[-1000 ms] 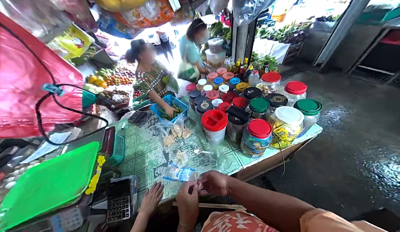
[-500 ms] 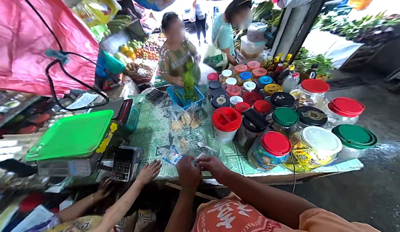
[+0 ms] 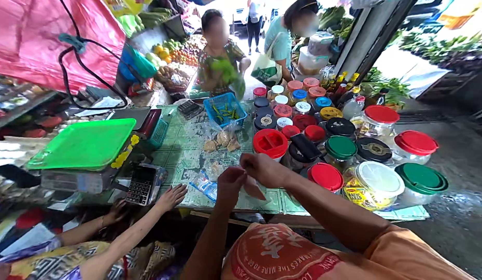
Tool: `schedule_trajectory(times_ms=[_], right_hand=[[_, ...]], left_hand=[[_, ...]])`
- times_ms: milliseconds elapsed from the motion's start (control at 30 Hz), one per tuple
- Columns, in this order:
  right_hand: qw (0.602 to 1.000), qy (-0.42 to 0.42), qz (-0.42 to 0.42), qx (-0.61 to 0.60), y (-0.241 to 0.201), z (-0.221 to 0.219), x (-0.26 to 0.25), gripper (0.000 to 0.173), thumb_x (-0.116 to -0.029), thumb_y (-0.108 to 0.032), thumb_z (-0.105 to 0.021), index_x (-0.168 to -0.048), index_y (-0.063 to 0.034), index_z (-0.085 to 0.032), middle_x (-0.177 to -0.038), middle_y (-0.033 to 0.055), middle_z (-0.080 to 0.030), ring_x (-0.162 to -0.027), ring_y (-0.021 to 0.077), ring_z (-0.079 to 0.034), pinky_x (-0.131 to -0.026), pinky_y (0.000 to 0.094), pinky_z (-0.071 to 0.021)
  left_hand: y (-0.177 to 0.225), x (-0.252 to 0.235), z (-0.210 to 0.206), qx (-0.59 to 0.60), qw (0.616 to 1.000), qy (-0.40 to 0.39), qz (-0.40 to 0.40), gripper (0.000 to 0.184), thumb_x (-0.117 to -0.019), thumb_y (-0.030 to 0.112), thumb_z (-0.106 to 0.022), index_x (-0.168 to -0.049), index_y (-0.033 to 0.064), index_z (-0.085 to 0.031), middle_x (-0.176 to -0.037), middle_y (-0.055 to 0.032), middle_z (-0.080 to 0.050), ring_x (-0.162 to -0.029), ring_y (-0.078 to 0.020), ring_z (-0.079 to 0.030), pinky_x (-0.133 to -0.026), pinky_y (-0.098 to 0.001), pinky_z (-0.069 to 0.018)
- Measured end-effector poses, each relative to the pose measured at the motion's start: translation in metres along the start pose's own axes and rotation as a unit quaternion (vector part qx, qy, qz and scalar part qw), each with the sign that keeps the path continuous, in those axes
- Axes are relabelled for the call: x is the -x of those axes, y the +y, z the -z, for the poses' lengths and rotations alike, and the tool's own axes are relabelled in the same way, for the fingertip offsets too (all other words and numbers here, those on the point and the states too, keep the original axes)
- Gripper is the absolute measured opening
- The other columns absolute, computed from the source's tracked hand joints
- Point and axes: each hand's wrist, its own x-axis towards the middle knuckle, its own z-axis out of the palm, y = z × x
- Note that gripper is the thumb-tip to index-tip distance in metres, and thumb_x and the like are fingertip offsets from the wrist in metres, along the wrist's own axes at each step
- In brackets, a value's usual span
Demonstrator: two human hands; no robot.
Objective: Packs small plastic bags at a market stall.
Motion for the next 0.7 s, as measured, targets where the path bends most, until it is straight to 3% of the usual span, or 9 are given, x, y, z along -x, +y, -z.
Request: schedule_trajectory(times_ms=[100,167,233,333,400,533,633,700], right_hand=[[0.992,0.049,0.043,-0.105,0.0,0.015,0.008,0.01,-0.0979,-0.008,-0.052,-0.1,-0.0062,-0.061,-0.081,0.0034,-0.057,-0.071,0.0119,-0.056,-0.066,0.0322,-0.0487],[0.99,0.038,0.044,-0.128,-0.003,0.018,0.01,0.01,-0.1002,-0.009,-0.052,-0.1,-0.0055,-0.062,-0.082,0.0039,-0.06,-0.072,0.0116,-0.058,-0.068,0.032,-0.0504],[0.984,0.054,0.053,-0.159,-0.002,0.022,0.011,0.008,-0.0986,-0.004,-0.052,-0.098,-0.0041,-0.061,-0.079,0.0049,-0.059,-0.068,0.0122,-0.056,-0.064,0.0315,-0.0492],[0.965,0.083,0.066,-0.239,0.001,0.03,0.013,0.007,-0.0971,-0.001,-0.052,-0.096,-0.0052,-0.058,-0.072,0.0037,-0.054,-0.058,0.01,-0.048,-0.053,0.026,-0.0406],[0.954,0.073,0.067,-0.283,0.006,0.03,0.014,0.008,-0.0976,-0.001,-0.051,-0.096,-0.0053,-0.057,-0.07,0.0033,-0.054,-0.056,0.0087,-0.048,-0.052,0.0237,-0.0406],[0.944,0.085,0.062,-0.312,0.006,0.021,0.016,0.008,-0.0956,0.0,-0.052,-0.095,-0.0046,-0.058,-0.069,0.0039,-0.054,-0.055,0.0092,-0.048,-0.051,0.024,-0.0402],[0.928,0.138,0.084,-0.337,-0.001,0.029,0.02,0.01,-0.0943,0.0,-0.053,-0.094,-0.0079,-0.059,-0.07,0.002,-0.054,-0.054,0.0071,-0.047,-0.048,0.0213,-0.0387],[0.911,0.147,0.076,-0.377,0.001,0.026,0.014,0.01,-0.0952,0.0,-0.053,-0.095,-0.0085,-0.059,-0.07,0.0029,-0.055,-0.052,0.0072,-0.047,-0.047,0.0209,-0.0393]], left_hand=[[0.008,-0.011,-0.004,-0.046,0.997,-0.043,-0.044,0.01,-0.0893,-0.004,-0.067,-0.098,0.0005,-0.071,-0.091,0.0002,-0.072,-0.083,-0.0069,-0.068,-0.079,-0.0273,-0.0591],[0.016,-0.017,-0.006,-0.103,0.989,-0.076,-0.069,0.009,-0.0906,0.001,-0.067,-0.098,-0.0009,-0.073,-0.096,0.0,-0.073,-0.089,-0.0055,-0.069,-0.085,-0.0281,-0.0595],[0.017,-0.021,-0.008,-0.114,0.986,-0.101,-0.065,0.005,-0.0915,0.001,-0.068,-0.091,0.0003,-0.073,-0.092,-0.0001,-0.073,-0.087,-0.0057,-0.069,-0.083,-0.028,-0.0602],[0.021,-0.02,-0.009,-0.091,0.984,-0.144,-0.049,0.01,-0.0936,0.005,-0.068,-0.101,-0.0001,-0.072,-0.099,-0.0028,-0.073,-0.094,-0.0104,-0.07,-0.089,-0.0317,-0.0592],[0.024,-0.021,-0.016,-0.089,0.983,-0.142,-0.069,0.014,-0.0943,0.009,-0.069,-0.105,0.0009,-0.072,-0.104,-0.0038,-0.074,-0.099,-0.0127,-0.07,-0.093,-0.0347,-0.0583],[0.01,-0.023,-0.027,-0.156,0.977,-0.094,-0.108,0.009,-0.0932,0.008,-0.071,-0.087,0.0033,-0.076,-0.09,-0.0032,-0.075,-0.089,-0.0102,-0.071,-0.084,-0.0311,-0.0601],[0.005,-0.024,-0.024,-0.162,0.975,-0.122,-0.091,0.012,-0.0951,0.01,-0.07,-0.09,0.0018,-0.078,-0.096,-0.0066,-0.077,-0.094,-0.0124,-0.073,-0.087,-0.0312,-0.0613],[0.003,-0.024,-0.023,-0.174,0.972,-0.146,-0.059,0.013,-0.0949,0.012,-0.071,-0.091,0.0015,-0.078,-0.1,-0.0064,-0.077,-0.092,-0.0099,-0.072,-0.083,-0.0281,-0.0603]])
